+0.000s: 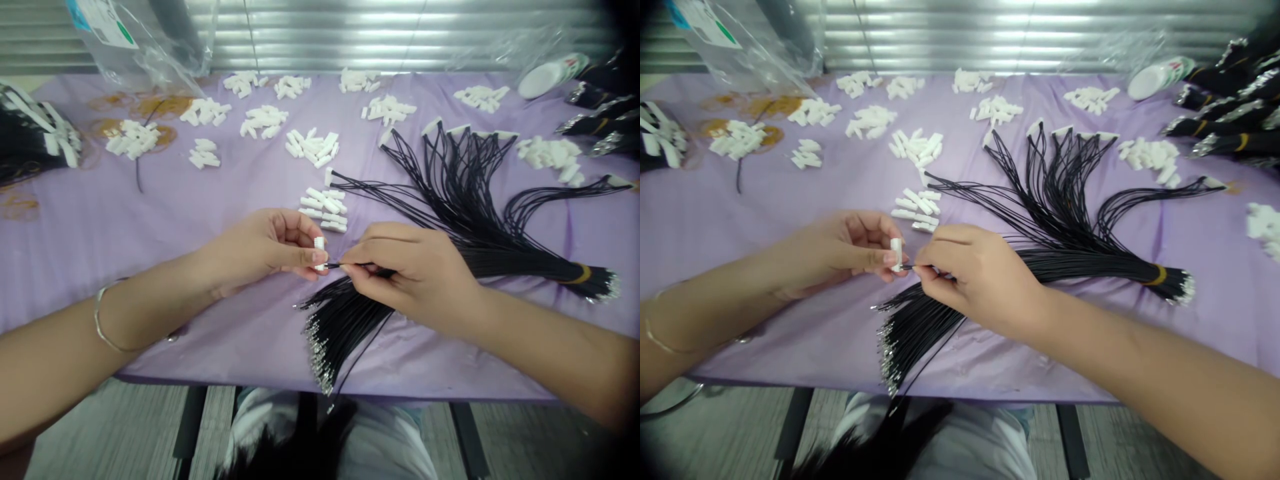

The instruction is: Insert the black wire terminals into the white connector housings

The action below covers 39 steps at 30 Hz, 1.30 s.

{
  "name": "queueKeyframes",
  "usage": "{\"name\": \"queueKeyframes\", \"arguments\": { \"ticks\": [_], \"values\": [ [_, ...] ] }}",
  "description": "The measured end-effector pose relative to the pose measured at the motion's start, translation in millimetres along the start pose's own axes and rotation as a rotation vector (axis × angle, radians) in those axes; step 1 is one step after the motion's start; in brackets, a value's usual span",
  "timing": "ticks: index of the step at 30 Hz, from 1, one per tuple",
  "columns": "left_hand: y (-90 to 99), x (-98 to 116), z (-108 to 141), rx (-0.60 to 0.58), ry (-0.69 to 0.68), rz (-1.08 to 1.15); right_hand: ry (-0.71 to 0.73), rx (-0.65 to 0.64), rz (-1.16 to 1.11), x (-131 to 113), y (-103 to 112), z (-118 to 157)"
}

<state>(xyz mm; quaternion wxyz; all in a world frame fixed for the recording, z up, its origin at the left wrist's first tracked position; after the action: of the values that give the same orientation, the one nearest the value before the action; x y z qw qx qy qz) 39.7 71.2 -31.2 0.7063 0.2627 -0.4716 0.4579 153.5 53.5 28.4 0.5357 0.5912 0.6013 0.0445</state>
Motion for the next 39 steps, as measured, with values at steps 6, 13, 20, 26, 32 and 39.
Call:
{"name": "queueKeyframes", "arguments": {
  "ticks": [6, 13, 20, 26, 32, 39],
  "values": [
    [-0.4, 1, 0, 0.017, -0.017, 0.012, -0.188, -0.015, -0.082, 11, -2, -2],
    [-0.4, 1, 0, 0.016, -0.033, 0.004, -0.288, -0.05, -0.102, 17, -5, -1],
    [2.2, -1, -2, 0.043, -0.017, 0.014, -0.303, -0.024, -0.107, 19, -5, -1],
    [1.8, -3, -2, 0.054, -0.022, 0.013, -0.362, -0.03, -0.13, 20, -6, -1],
    [2.4, -3, -2, 0.076, -0.019, 0.003, -0.353, -0.035, -0.157, 19, -8, -1],
    [1.9, -3, -2, 0.084, 0.003, 0.011, -0.302, -0.051, -0.14, 17, -10, -3]
  ]
}}
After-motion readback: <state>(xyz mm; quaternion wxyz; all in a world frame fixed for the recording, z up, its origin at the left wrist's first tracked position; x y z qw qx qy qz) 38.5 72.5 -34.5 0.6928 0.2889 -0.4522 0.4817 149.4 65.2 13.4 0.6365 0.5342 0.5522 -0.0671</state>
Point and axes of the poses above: each hand's wrist, its own z-axis away from the middle knuckle, its own y-axis out of the back of the hand, x = y × z, the point moved 8 cm from there along -z, towards the middle knuckle, and after that the axes turned 10 degrees about -z, right-handed, at the moved point
